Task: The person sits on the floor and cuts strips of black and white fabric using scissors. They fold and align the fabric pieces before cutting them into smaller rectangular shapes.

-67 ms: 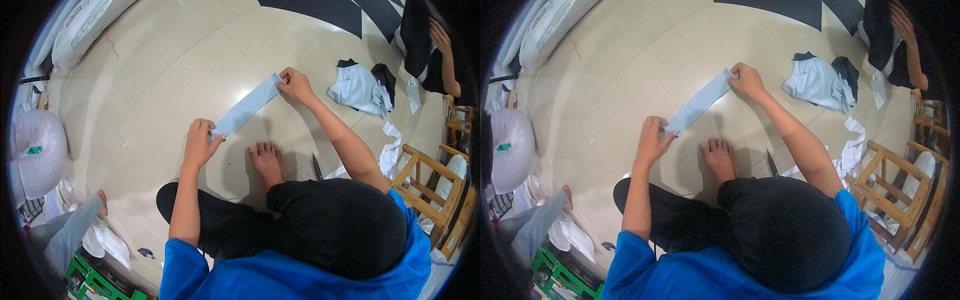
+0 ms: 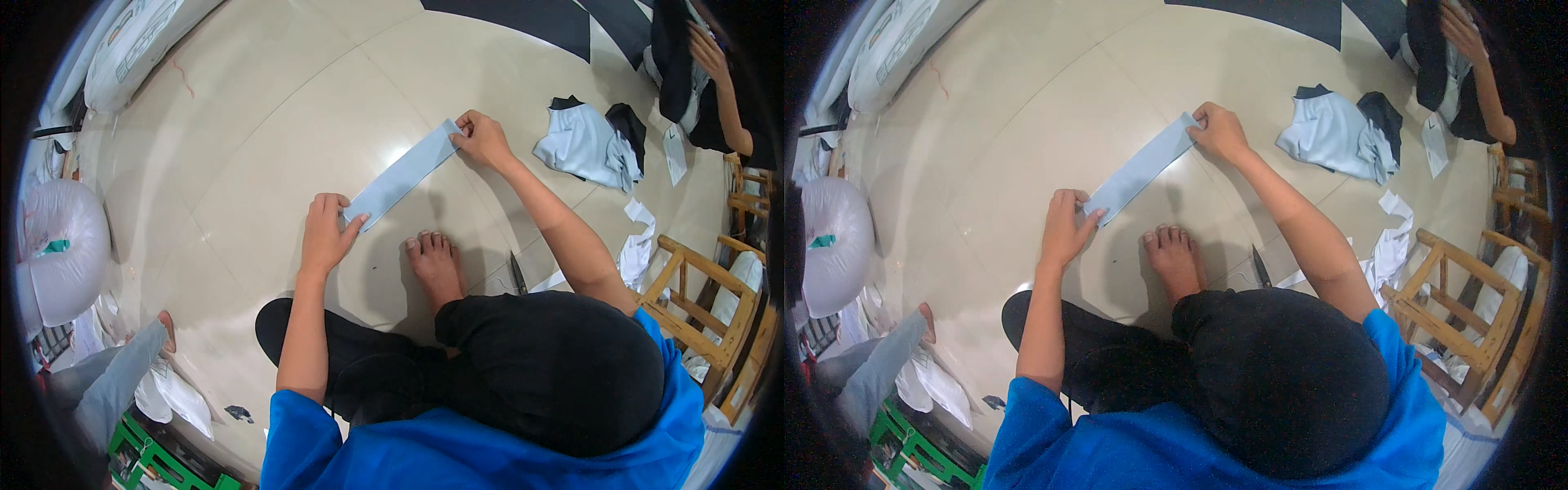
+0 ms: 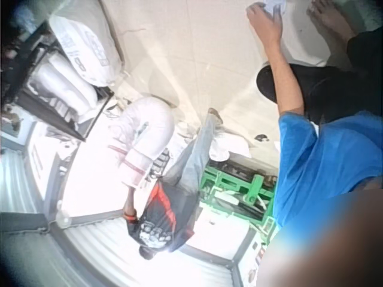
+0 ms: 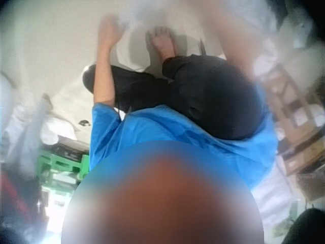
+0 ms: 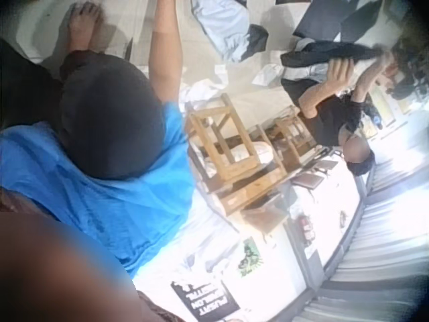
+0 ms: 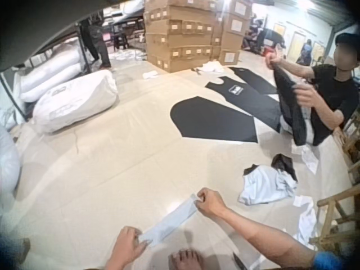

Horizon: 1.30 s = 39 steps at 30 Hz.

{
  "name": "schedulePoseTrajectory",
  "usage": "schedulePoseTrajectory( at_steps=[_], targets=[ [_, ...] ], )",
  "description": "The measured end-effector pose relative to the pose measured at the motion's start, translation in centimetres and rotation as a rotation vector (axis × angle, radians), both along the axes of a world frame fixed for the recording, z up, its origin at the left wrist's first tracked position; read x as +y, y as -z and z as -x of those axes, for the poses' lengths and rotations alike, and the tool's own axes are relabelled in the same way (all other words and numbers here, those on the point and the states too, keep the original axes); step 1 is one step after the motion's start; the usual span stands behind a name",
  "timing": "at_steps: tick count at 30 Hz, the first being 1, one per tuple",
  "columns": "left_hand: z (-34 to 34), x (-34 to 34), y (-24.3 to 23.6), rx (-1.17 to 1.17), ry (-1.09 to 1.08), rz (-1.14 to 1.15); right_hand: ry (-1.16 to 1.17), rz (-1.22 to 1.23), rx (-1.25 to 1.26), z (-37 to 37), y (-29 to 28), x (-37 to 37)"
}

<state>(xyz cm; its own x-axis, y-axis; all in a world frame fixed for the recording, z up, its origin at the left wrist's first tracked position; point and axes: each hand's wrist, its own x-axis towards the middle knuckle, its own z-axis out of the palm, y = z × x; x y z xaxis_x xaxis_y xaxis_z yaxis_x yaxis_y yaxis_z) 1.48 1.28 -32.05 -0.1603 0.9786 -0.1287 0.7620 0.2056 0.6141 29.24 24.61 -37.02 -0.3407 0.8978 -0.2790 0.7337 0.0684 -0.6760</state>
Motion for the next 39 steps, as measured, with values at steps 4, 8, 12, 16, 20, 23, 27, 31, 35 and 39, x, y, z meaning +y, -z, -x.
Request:
schedulePoseTrajectory(
  at_steps=[4, 8, 12, 16, 20, 23, 27, 31, 35, 39],
  targets=[
    [-1.1, 0.3, 1.8, 0.072, -0.138, -0.074, 0.012, 0.024, 0.000, 0.1, -0.3, 0.1],
    [-1.0, 0.7, 2.0, 0.122, -0.112, -0.067, 0.023, 0.034, 0.013, 0.1, -0.1, 0.2],
    [-0.9, 0.6, 2.4, 0.105, -0.098, -0.032, 0.025, 0.035, 0.004, 0.2, -0.2, 0.9],
    [-1.4, 0.7, 2.7, 0.088, -0.087, -0.052, 0.028, 0.014, 0.022, 0.1, -0.3, 0.9],
    [-2.2, 1.2, 2.2, -0.068, -0.138, 0.017, 0.029, -0.031, 0.078, 0.5, -1.7, 0.3],
    [-2.3, 1.2, 2.0, -0.229, -0.225, 0.094, -0.022, -0.141, 0.202, 1.9, -4.3, -2.0],
    [-2.4, 1.7, 2.1, -0.379, -0.332, 0.069, -0.151, -0.157, 0.327, 4.7, -7.9, -6.9],
    [-1.4, 1.0, 3.2, -0.569, -0.433, 0.137, -0.397, -0.053, 0.484, 7.5, -7.2, -10.8],
    [-0.9, 0.8, 3.5, -0.620, -0.514, 0.139, -0.457, 0.030, 0.452, 7.9, -6.4, -11.9],
    [-1.3, 1.3, 2.6, -0.509, -0.437, 0.152, -0.383, -0.090, 0.299, 6.6, -5.6, -9.7]
  ],
)
